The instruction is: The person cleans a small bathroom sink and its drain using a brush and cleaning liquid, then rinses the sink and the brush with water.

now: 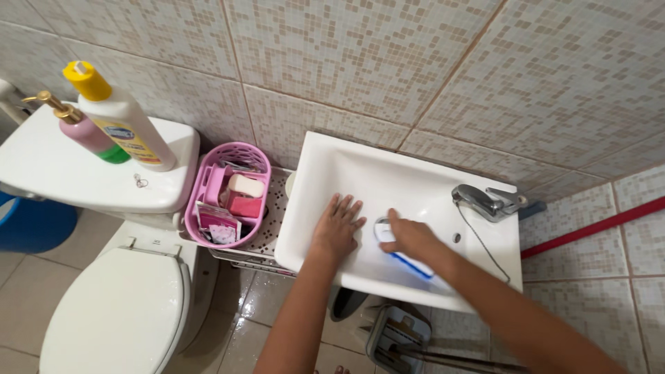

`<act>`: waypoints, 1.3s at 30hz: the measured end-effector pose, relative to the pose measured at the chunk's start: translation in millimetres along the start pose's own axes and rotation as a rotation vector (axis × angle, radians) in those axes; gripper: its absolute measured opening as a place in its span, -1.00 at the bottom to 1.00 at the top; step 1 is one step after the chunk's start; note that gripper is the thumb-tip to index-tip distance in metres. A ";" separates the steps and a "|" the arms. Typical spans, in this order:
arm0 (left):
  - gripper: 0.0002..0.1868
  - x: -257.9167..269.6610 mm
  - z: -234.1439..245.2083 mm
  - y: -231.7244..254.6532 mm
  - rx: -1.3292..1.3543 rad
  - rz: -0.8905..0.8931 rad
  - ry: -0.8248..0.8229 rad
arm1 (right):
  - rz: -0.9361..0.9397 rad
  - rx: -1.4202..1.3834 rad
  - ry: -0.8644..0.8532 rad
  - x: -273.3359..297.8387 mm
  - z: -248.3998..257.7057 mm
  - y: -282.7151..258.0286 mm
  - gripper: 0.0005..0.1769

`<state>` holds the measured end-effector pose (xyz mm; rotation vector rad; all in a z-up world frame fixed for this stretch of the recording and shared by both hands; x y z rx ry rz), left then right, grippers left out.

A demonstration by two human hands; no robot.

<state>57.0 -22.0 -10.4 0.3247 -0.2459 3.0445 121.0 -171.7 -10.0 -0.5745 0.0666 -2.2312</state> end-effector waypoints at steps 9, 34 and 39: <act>-0.29 -1.1 1.1 -0.5 -0.001 0.007 -0.005 | -0.067 -0.007 -0.019 4.2 4.5 6.0 -0.02; -0.31 -0.6 2.7 0.1 -0.032 -0.030 0.013 | -0.127 0.014 0.095 -38.9 19.8 33.5 -0.11; -0.31 1.9 5.5 1.6 -0.041 -0.048 -0.034 | 0.064 -0.011 0.072 -20.9 -11.1 -2.2 0.01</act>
Point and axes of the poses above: each hand's wrist, its own x-axis away from the middle knuckle, its own z-axis out of the back of the hand, y = z × x, the point moved 7 cm from there along -x, towards the middle knuckle, and after that the axes turned 14 degrees about z, right-handed, at the moved point
